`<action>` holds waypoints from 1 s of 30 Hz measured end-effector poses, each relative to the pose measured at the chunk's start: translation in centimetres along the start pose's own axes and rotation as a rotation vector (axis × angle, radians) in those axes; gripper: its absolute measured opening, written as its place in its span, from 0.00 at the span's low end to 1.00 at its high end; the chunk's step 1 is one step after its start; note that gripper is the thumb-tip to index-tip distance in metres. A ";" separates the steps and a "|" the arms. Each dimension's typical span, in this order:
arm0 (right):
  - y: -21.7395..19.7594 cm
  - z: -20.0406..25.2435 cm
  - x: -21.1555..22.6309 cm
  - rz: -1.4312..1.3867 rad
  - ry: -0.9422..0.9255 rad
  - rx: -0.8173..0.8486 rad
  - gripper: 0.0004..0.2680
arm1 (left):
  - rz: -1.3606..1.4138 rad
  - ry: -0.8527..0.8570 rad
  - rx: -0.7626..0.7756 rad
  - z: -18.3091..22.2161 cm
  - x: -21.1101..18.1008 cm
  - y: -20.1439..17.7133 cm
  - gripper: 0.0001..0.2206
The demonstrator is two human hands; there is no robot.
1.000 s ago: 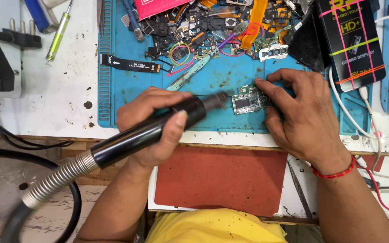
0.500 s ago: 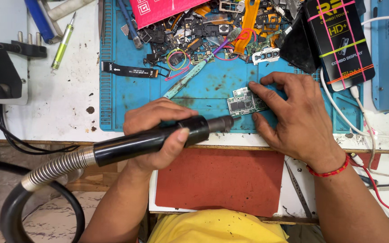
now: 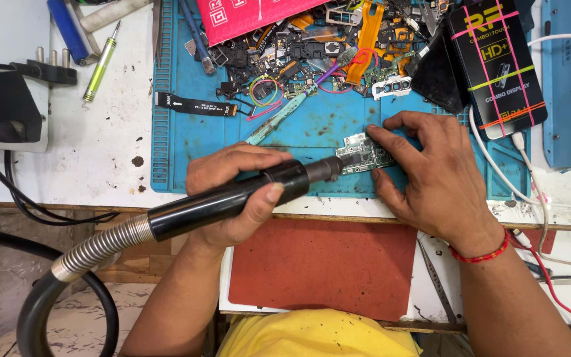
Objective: The person heats a circuit board with a heat gun, holding the component in place with their hand.
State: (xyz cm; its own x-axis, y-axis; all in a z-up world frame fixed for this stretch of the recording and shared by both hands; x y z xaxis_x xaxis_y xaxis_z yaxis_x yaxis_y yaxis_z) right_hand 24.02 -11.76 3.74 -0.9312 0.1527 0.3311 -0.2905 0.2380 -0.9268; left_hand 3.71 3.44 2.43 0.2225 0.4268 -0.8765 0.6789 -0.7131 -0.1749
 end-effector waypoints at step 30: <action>-0.1 0.1 0.1 -0.018 -0.036 -0.010 0.19 | -0.008 0.027 -0.054 0.0 -0.3 0.0 0.11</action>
State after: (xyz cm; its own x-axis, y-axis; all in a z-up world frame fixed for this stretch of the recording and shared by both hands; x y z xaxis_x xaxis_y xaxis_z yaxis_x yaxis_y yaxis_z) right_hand 23.88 -11.87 3.80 -0.9333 0.1135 0.3408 -0.3051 0.2502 -0.9189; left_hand 3.62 3.28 2.72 0.2348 0.4475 -0.8629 0.7175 -0.6786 -0.1567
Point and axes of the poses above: each hand's wrist, its own z-axis away from the middle knuckle, its own y-axis out of the palm, x = y × z, the point moved 5 cm from there along -z, towards the middle knuckle
